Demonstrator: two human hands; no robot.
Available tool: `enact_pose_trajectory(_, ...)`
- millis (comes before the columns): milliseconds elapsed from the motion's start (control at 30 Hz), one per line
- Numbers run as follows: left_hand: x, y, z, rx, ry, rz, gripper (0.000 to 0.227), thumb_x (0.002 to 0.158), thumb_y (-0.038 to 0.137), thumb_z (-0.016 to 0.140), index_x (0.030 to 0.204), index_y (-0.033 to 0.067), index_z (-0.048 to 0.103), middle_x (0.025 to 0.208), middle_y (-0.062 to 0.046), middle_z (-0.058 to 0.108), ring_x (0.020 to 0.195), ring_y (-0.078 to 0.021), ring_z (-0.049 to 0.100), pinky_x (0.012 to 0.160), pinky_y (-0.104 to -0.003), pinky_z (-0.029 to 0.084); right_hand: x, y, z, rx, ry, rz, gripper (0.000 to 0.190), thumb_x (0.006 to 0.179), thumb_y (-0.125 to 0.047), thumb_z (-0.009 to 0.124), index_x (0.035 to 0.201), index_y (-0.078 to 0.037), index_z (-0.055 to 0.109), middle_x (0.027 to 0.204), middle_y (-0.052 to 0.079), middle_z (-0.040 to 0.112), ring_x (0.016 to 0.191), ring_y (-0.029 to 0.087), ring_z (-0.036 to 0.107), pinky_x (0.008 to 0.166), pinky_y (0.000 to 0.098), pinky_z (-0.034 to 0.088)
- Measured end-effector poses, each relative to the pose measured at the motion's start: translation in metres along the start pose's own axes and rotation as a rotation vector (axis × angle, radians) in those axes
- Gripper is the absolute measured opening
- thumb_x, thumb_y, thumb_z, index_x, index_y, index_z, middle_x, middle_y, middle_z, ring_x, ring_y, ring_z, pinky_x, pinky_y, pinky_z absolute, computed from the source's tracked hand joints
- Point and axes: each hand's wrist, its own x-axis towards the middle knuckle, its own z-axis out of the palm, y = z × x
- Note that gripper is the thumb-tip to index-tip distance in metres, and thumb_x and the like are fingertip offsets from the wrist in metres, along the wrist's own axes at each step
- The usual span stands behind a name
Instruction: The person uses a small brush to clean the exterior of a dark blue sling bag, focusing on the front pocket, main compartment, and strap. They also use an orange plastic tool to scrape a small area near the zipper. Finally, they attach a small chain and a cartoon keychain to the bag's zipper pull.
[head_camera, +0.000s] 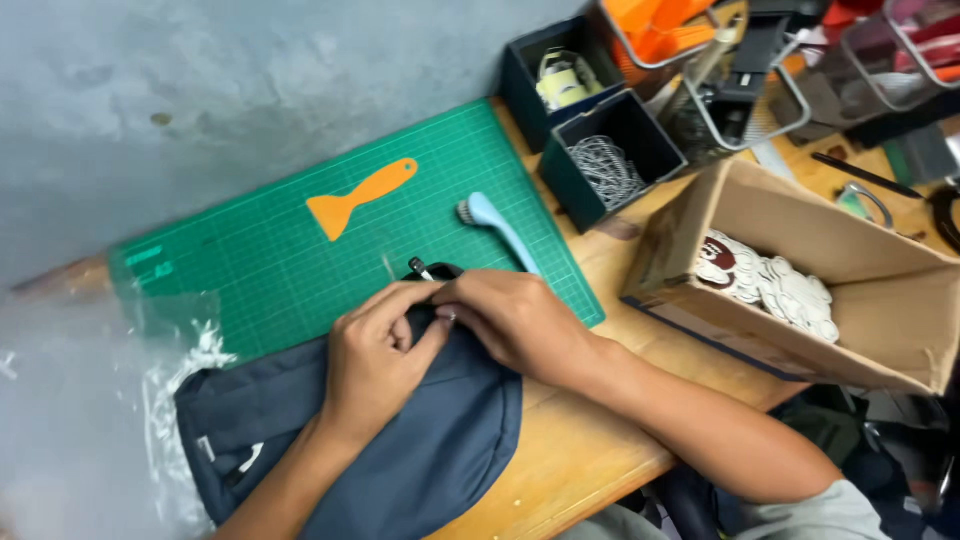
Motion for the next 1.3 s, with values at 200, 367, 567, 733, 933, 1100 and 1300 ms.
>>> enact_pose_trajectory(200, 0.003, 0.011, -0.002, 0.060, -0.060, 0.045, 0.012, 0.104, 0.004, 0.079, 0.114, 0.0042, 0.085, 0.107, -0.002, 0.077, 0.056, -0.0074, 0.042, 0.058, -0.028, 0.042, -0.001, -0.014, -0.032, -0.133, -0.210, -0.018, 0.018, 0.120, -0.019, 0.058, 0.126, -0.005, 0.066, 0.100, 0.014, 0.072, 0.089, 0.040, 0.072, 0.075, 0.0485, 0.053)
enact_pose_trajectory(367, 0.006, 0.022, -0.004, 0.021, -0.069, 0.046, 0.013, 0.105, 0.009, 0.079, 0.113, 0.0090, 0.089, 0.111, -0.004, 0.079, 0.059, -0.0060, 0.047, 0.059, -0.023, 0.043, -0.014, -0.067, -0.137, -0.406, 0.029, 0.043, 0.017, 0.115, -0.006, 0.065, 0.126, 0.006, 0.070, 0.120, 0.021, 0.076, 0.103, 0.041, 0.074, 0.087, 0.0490, 0.059)
enact_pose_trajectory(567, 0.006, 0.023, -0.002, 0.034, -0.045, 0.108, 0.011, 0.104, 0.009, 0.078, 0.108, 0.0046, 0.088, 0.112, -0.007, 0.083, 0.072, -0.0084, 0.067, 0.060, -0.023, 0.050, -0.052, -0.023, -0.221, -0.994, -0.226, 0.614, 0.037, 0.098, -0.016, 0.077, 0.134, -0.020, 0.081, 0.115, 0.012, 0.086, 0.100, 0.046, 0.080, 0.080, 0.0566, 0.061)
enact_pose_trajectory(733, 0.005, 0.025, -0.003, 0.009, -0.049, 0.086, 0.017, 0.107, 0.009, 0.076, 0.117, 0.0058, 0.089, 0.109, -0.006, 0.082, 0.080, -0.0086, 0.071, 0.061, -0.024, 0.051, -0.051, -0.012, -0.220, -0.753, -0.502, 0.780, 0.050, 0.103, -0.048, 0.073, 0.143, -0.017, 0.077, 0.131, 0.016, 0.082, 0.117, 0.046, 0.076, 0.096, 0.0556, 0.056)
enact_pose_trajectory(933, 0.002, 0.017, -0.003, 0.068, -0.028, 0.128, 0.012, 0.108, 0.011, 0.077, 0.111, 0.0086, 0.089, 0.106, -0.002, 0.081, 0.055, -0.0069, 0.043, 0.056, -0.027, 0.041, -0.058, -0.011, -0.227, -1.009, -0.461, 0.794, 0.036, 0.112, -0.030, 0.056, 0.083, -0.013, 0.068, 0.089, 0.011, 0.081, 0.085, 0.040, 0.076, 0.083, 0.0530, 0.056)
enact_pose_trajectory(1100, 0.001, 0.017, -0.005, 0.044, -0.008, 0.119, 0.012, 0.111, 0.010, 0.074, 0.109, 0.0087, 0.086, 0.107, -0.002, 0.082, 0.055, -0.0075, 0.042, 0.057, -0.028, 0.039, -0.095, -0.024, -0.230, -0.867, 0.112, 0.388, 0.020, 0.143, -0.006, 0.060, 0.145, 0.006, 0.075, 0.130, 0.024, 0.073, 0.104, 0.036, 0.069, 0.090, 0.0466, 0.051)
enact_pose_trajectory(1300, -0.002, 0.011, -0.004, 0.049, -0.007, 0.099, 0.012, 0.113, 0.014, 0.069, 0.112, 0.0121, 0.081, 0.094, 0.003, 0.079, 0.057, -0.0083, 0.044, 0.060, -0.031, 0.041, -0.010, -0.079, -0.129, -0.332, -0.008, 0.360, 0.023, 0.116, -0.002, 0.063, 0.127, -0.006, 0.083, 0.108, 0.007, 0.084, 0.092, 0.019, 0.076, 0.085, 0.0329, 0.055)
